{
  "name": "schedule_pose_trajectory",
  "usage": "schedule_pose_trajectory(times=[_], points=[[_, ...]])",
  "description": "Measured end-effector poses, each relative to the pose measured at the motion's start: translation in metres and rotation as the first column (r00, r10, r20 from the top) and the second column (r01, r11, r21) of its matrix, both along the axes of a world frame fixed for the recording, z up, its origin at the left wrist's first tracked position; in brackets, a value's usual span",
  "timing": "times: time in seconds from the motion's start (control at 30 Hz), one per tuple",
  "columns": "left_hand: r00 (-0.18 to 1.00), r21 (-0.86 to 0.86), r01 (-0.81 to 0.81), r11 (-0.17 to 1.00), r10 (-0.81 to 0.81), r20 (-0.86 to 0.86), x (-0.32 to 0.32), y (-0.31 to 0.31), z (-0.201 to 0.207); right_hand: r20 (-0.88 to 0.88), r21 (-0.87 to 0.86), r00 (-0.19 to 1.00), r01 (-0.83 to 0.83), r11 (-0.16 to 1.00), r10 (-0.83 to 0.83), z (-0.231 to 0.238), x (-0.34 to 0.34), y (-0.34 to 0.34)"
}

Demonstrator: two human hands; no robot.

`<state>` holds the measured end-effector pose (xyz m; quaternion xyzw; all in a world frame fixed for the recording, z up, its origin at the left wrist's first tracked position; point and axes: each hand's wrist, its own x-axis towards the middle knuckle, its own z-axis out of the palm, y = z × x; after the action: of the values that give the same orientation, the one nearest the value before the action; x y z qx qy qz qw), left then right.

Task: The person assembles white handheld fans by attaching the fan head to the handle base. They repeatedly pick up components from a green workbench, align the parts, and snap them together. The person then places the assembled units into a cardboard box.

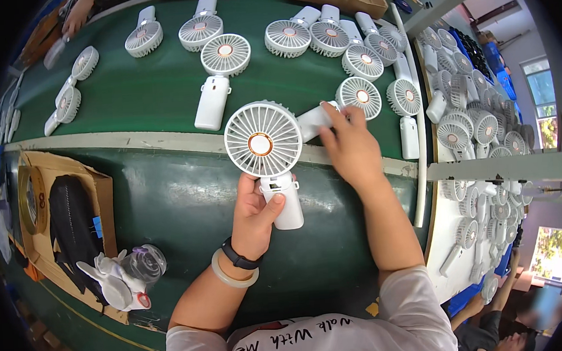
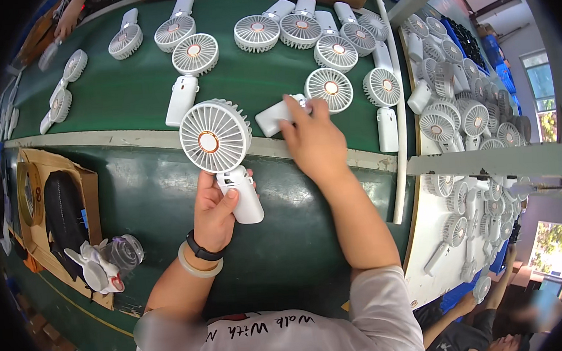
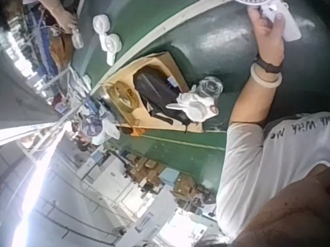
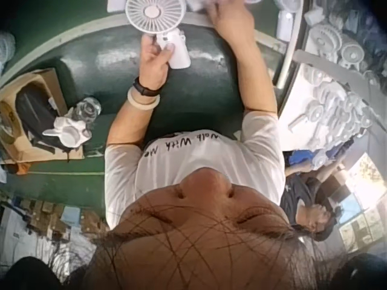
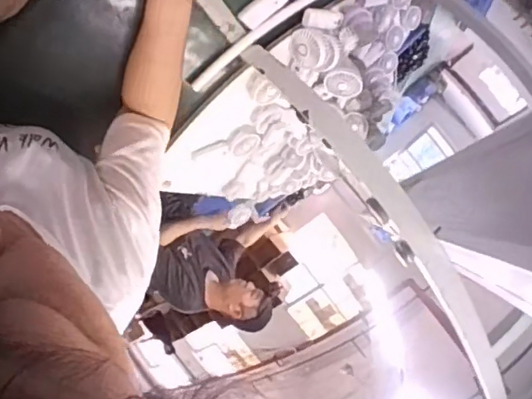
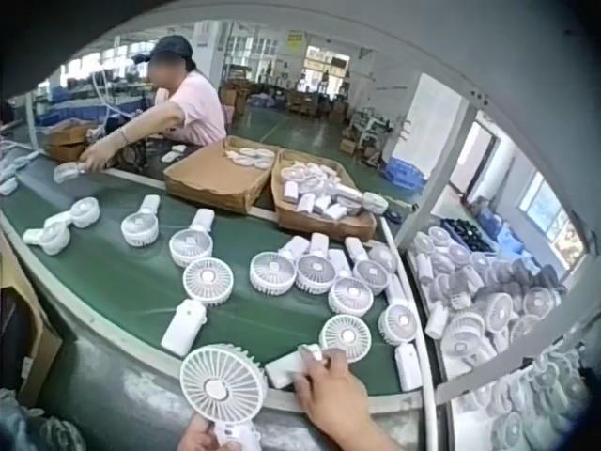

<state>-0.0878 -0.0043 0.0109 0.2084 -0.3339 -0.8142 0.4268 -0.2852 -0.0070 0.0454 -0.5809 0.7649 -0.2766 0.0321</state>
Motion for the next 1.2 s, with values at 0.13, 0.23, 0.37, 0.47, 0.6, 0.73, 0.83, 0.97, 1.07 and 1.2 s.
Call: schedule_pose_trajectory(times=[0.13, 0.23, 0.37, 0.47, 0.6, 0.73, 0.83, 0.97, 1.07, 1.2], points=[[1.000, 0.009, 0.011, 1.000, -0.010, -0.022, 0.001, -0.002, 0.000, -0.291, 0.112, 0.952, 0.130, 0.985, -0.092, -0.002, 0.024, -0.024], [1.000, -0.006, 0.007, 1.000, -0.007, -0.022, 0.002, -0.003, -0.003, -0.280, 0.055, 0.951, 0.155, 0.986, -0.134, -0.005, 0.026, -0.014], [0.999, -0.002, -0.010, 1.000, 0.009, -0.036, 0.001, -0.003, -0.001, -0.257, -0.036, 0.936, 0.241, 0.970, -0.242, -0.012, 0.000, 0.012], [0.999, -0.033, -0.015, 0.999, 0.013, -0.040, -0.001, -0.003, 0.001, -0.219, -0.018, 0.931, 0.296, 0.955, -0.292, -0.019, -0.035, 0.026], [0.999, -0.020, 0.005, 1.000, -0.006, -0.046, 0.002, -0.006, 0.000, 0.938, -0.341, -0.031, 0.099, 0.935, 0.346, -0.027, -0.026, 0.057], [0.999, -0.013, -0.005, 1.000, 0.004, -0.045, 0.000, -0.004, 0.000, 0.690, -0.544, -0.571, -0.006, 0.839, 0.444, -0.027, -0.002, 0.069], [1.000, -0.031, 0.007, 0.999, -0.008, -0.018, 0.001, -0.003, -0.001, 0.635, -0.558, -0.665, -0.043, 0.829, 0.393, -0.033, -0.007, 0.068], [1.000, -0.071, -0.008, 0.997, 0.009, 0.015, 0.004, -0.003, -0.002, 0.634, -0.551, -0.667, -0.032, 0.834, 0.392, -0.029, -0.002, 0.071], [1.000, -0.088, -0.004, 0.996, 0.005, 0.015, 0.003, -0.003, -0.001, 0.658, -0.536, -0.649, -0.046, 0.843, 0.382, -0.029, 0.001, 0.070], [1.000, -0.091, -0.012, 0.996, 0.013, 0.012, 0.000, -0.002, -0.002, 0.682, -0.494, -0.639, -0.045, 0.868, 0.355, -0.028, 0.005, 0.068]])
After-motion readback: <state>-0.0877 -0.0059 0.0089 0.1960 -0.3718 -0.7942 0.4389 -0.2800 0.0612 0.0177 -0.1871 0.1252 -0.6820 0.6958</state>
